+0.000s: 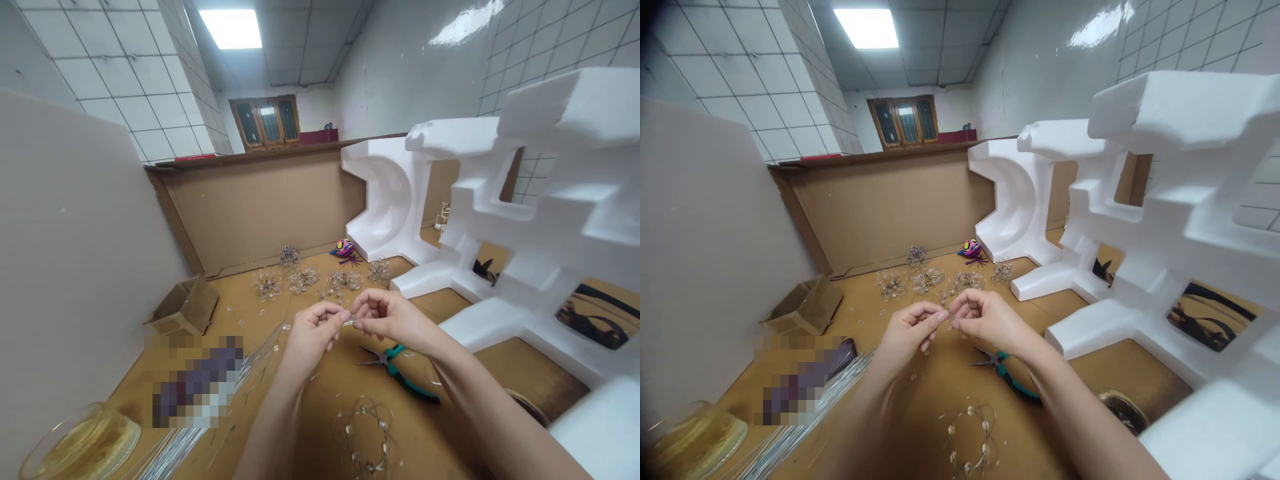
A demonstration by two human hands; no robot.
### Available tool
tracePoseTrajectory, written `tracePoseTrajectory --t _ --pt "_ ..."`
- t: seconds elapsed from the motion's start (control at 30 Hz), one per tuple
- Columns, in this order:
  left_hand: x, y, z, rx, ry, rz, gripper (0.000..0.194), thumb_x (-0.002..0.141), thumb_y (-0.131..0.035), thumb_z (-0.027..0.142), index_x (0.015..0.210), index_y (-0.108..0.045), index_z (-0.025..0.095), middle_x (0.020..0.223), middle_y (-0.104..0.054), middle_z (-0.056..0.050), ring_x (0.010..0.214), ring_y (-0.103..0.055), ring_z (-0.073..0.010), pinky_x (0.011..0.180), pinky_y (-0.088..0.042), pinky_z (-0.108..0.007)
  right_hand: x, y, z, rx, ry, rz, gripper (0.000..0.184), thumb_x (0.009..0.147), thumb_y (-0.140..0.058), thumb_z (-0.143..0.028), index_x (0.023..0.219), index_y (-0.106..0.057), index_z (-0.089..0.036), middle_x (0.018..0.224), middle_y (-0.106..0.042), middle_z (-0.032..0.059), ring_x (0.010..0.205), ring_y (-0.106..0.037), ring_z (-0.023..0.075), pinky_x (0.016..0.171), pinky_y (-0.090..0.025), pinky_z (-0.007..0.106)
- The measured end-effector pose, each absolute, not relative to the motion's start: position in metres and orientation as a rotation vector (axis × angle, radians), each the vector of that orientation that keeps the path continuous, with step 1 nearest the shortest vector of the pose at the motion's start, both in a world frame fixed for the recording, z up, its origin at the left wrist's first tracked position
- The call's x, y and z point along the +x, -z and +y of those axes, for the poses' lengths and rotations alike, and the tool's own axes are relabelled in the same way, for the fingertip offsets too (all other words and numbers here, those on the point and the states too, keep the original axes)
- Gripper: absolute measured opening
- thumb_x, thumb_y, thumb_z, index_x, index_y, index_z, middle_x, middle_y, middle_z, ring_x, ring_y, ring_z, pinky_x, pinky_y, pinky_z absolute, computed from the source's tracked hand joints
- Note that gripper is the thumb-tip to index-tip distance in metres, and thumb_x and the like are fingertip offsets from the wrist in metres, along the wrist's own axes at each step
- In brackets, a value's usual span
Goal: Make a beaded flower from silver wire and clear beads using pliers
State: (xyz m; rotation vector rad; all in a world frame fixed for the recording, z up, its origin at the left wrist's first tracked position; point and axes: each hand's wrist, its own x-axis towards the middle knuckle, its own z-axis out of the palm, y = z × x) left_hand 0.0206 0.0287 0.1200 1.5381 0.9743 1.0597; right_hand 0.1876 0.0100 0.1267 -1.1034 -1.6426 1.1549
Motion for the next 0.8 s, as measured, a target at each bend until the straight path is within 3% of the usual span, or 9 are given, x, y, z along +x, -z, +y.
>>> tracePoseTrajectory --t 0.1,0.23,0.37,0.67,0.8 --pt "0.022 -0.120 0.024 1.583 -1.107 0.977 0.027 0.068 -0.065 0.041 0.073 -0.063 0.015 0.044 -0.046 0.006 0.035 -0.037 -0.0046 0.037 -0.029 -0.017 0.184 -0.130 0.005 -1.233 -0.861 -1.739 0.013 0.072 -0.059 -0.029 0.073 -0.059 -0.016 0.061 -0.056 -0.0011 0.055 -0.048 0.0089 0.050 -0.037 0.022" --pt "0.024 -0.121 0.017 1.645 -1.144 0.980 0.024 0.073 -0.061 0.039 0.072 -0.061 0.015 0.046 -0.046 0.006 0.036 -0.038 -0.0044 0.037 -0.029 -0.016 0.180 -0.135 -0.004 -1.306 -0.445 -1.884 0.019 0.077 -0.053 -0.028 0.064 -0.062 -0.017 0.061 -0.059 0.0008 0.058 -0.049 0.0108 0.054 -0.035 0.023" --pt "0.025 -0.123 0.012 1.674 -1.170 0.969 0.023 0.074 -0.059 0.039 0.071 -0.059 0.016 0.046 -0.047 0.006 0.037 -0.039 -0.0046 0.038 -0.030 -0.016 0.174 -0.136 -0.012 -1.312 -0.239 -1.880 0.023 0.078 -0.050 -0.026 0.059 -0.059 -0.017 0.059 -0.058 0.0014 0.057 -0.049 0.0113 0.055 -0.034 0.024" --pt "0.023 -0.124 0.010 1.537 -1.181 0.822 0.024 0.075 -0.061 0.039 0.071 -0.055 0.016 0.046 -0.050 0.006 0.035 -0.040 -0.0033 0.037 -0.031 -0.015 0.165 -0.143 -0.021 -1.329 -0.397 -1.756 0.024 0.078 -0.053 -0.031 0.060 -0.062 -0.018 0.056 -0.059 0.0005 0.051 -0.047 0.0097 0.049 -0.035 0.023" --pt "0.017 -0.122 0.017 1.463 -1.124 0.783 0.026 0.072 -0.064 0.040 0.071 -0.056 0.015 0.046 -0.050 0.006 0.035 -0.040 -0.0034 0.036 -0.031 -0.015 0.172 -0.153 -0.017 -1.322 -0.677 -1.804 0.028 0.078 -0.054 -0.040 0.064 -0.062 -0.017 0.049 -0.054 -0.0006 0.044 -0.046 0.0086 0.044 -0.035 0.022"
